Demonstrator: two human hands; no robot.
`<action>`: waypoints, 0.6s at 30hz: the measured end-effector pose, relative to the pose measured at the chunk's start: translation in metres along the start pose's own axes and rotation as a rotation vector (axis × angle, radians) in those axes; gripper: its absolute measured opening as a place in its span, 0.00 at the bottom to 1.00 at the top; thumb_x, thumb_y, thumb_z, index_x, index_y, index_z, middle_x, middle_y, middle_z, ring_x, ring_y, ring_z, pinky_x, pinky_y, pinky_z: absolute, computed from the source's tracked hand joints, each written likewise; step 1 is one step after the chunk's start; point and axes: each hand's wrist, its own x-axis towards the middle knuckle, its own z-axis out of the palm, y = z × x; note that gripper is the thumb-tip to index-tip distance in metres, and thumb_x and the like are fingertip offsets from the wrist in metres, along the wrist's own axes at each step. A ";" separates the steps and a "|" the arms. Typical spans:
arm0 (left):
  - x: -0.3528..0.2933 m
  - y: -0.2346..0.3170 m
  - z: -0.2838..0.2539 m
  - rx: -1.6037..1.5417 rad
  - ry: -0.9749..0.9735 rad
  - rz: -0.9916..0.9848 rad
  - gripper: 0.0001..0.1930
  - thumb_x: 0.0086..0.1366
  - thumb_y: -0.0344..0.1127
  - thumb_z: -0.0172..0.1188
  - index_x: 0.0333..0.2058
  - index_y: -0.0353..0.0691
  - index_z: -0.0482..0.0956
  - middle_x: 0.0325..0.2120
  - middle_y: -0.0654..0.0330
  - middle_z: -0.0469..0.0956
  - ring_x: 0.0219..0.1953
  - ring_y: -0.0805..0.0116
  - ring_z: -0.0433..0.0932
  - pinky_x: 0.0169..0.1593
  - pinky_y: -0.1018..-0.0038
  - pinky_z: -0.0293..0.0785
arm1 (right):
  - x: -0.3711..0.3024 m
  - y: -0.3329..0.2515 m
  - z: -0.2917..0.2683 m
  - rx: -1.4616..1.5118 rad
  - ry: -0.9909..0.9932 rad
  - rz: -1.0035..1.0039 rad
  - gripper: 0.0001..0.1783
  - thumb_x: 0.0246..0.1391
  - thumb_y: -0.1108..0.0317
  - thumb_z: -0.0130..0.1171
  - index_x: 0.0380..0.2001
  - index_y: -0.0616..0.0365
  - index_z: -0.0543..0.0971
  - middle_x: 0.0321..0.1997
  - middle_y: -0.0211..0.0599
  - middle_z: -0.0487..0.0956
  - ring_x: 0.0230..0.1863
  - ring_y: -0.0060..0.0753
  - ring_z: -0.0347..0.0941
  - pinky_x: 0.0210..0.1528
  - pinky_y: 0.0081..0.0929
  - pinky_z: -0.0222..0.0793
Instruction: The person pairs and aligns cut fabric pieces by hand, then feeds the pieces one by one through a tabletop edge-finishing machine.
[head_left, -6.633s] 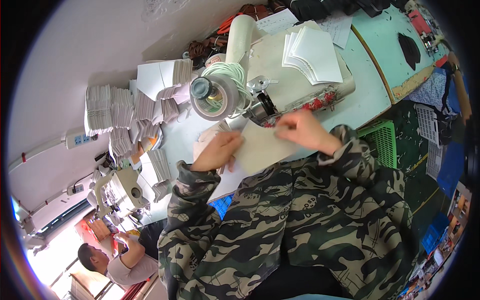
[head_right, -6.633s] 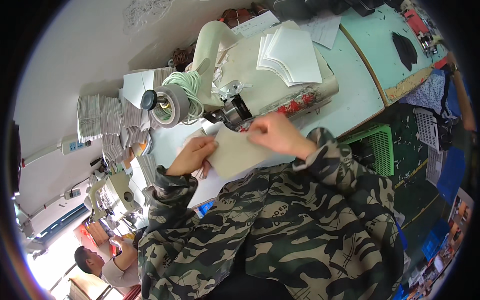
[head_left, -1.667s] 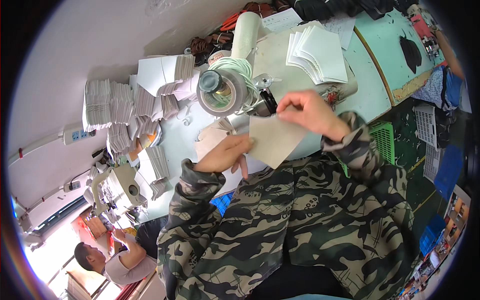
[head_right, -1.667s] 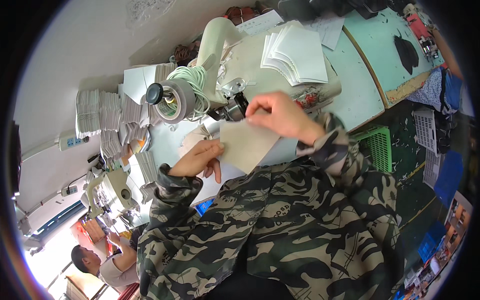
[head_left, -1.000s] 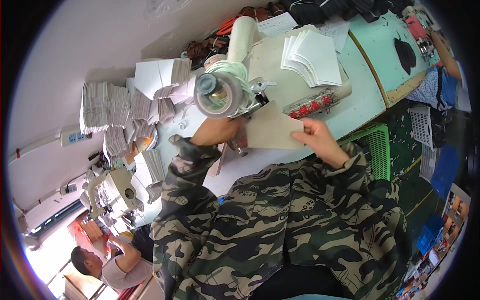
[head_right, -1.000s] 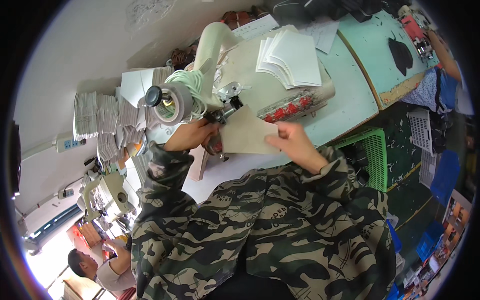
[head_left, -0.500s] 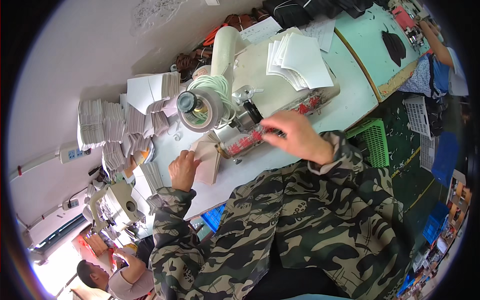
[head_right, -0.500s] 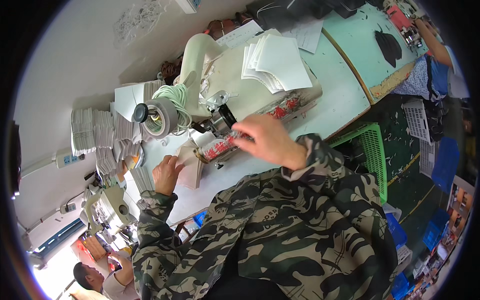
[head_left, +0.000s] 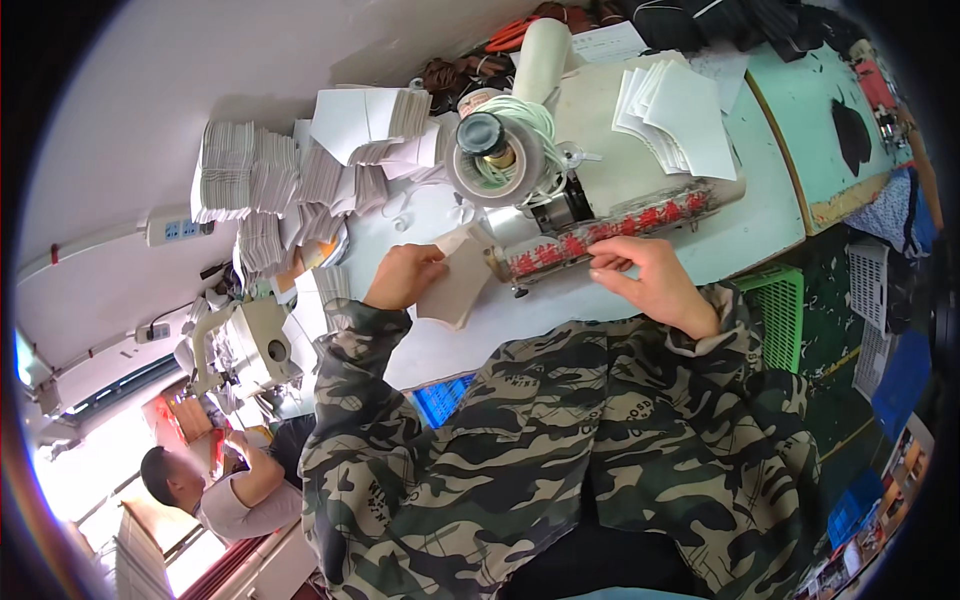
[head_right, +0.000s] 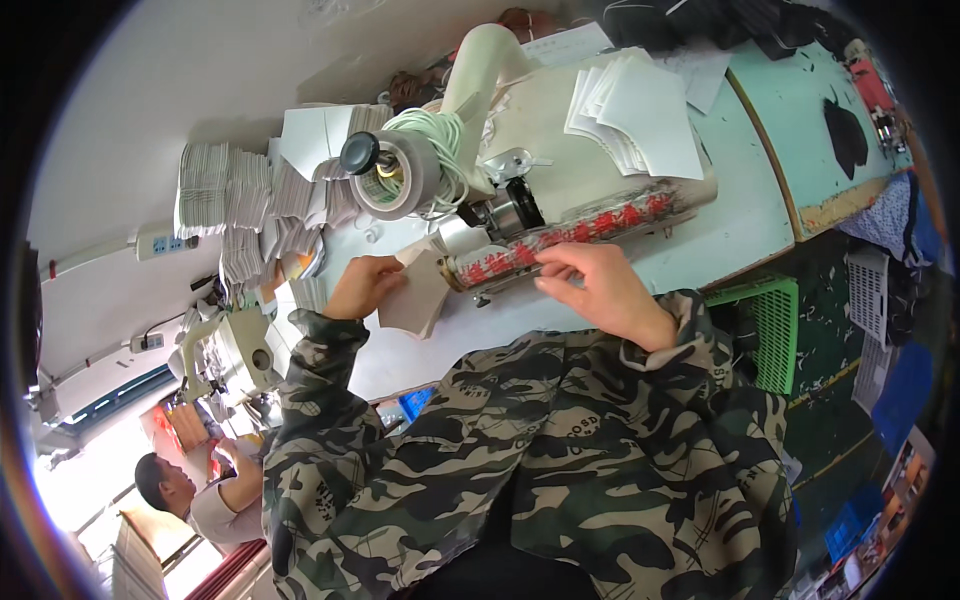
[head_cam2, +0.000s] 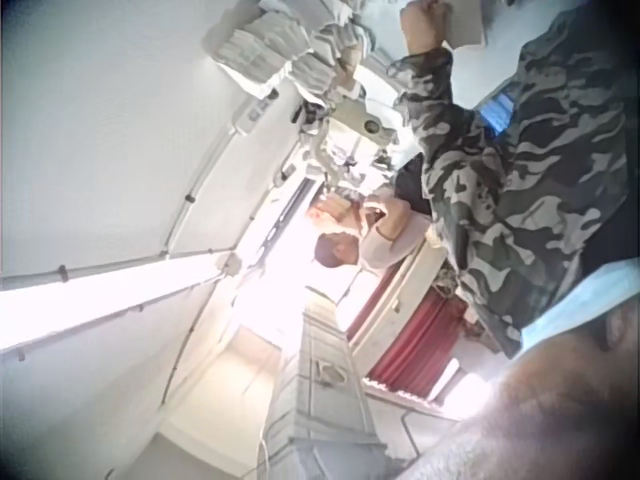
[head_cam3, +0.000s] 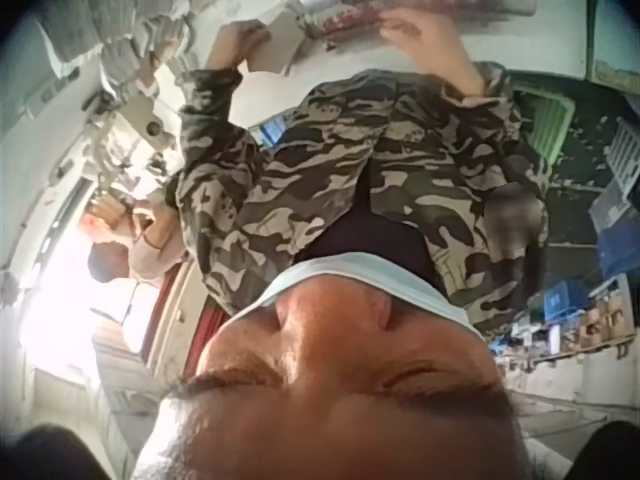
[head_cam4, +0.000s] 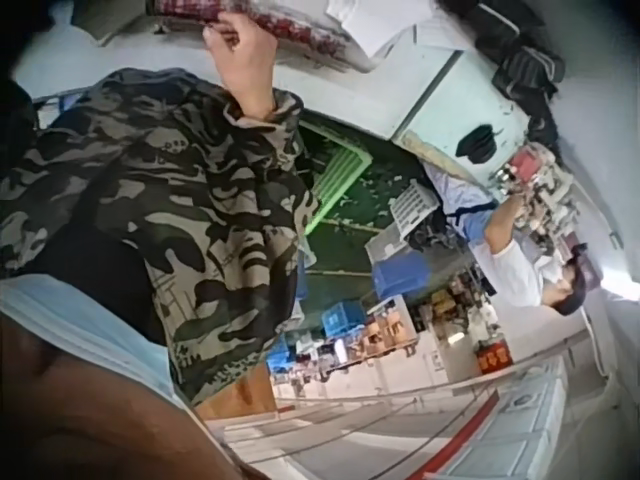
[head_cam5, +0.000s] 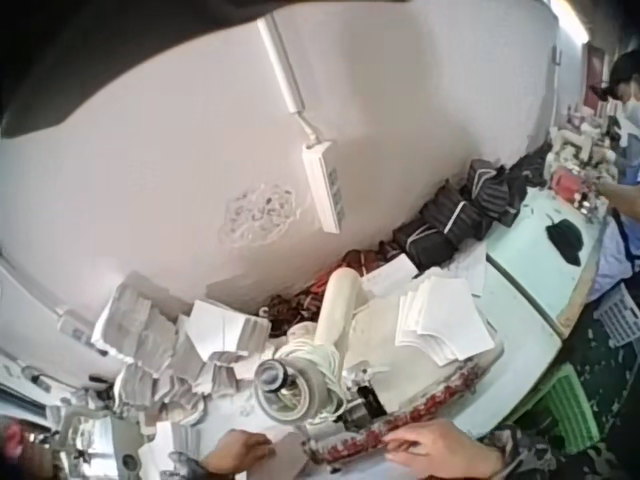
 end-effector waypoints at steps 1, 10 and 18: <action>0.000 0.010 -0.006 -0.004 -0.004 0.004 0.08 0.64 0.30 0.61 0.38 0.33 0.83 0.27 0.64 0.81 0.30 0.81 0.75 0.36 0.79 0.71 | 0.001 -0.001 -0.002 -0.003 0.002 0.006 0.16 0.54 0.72 0.65 0.45 0.67 0.79 0.37 0.39 0.84 0.37 0.26 0.80 0.44 0.24 0.75; 0.048 0.080 -0.029 -0.398 -0.254 0.031 0.11 0.63 0.36 0.60 0.37 0.34 0.83 0.26 0.59 0.82 0.29 0.73 0.76 0.36 0.73 0.73 | 0.036 -0.006 -0.002 -0.084 0.066 -0.117 0.15 0.53 0.69 0.65 0.42 0.65 0.80 0.31 0.43 0.83 0.32 0.34 0.82 0.37 0.26 0.75; 0.063 0.107 -0.027 -0.389 -0.161 -0.017 0.12 0.59 0.34 0.60 0.39 0.34 0.80 0.30 0.55 0.81 0.35 0.66 0.78 0.42 0.69 0.73 | 0.065 -0.002 -0.034 -0.555 0.091 -0.389 0.23 0.46 0.63 0.69 0.46 0.61 0.80 0.37 0.43 0.83 0.31 0.44 0.78 0.38 0.37 0.75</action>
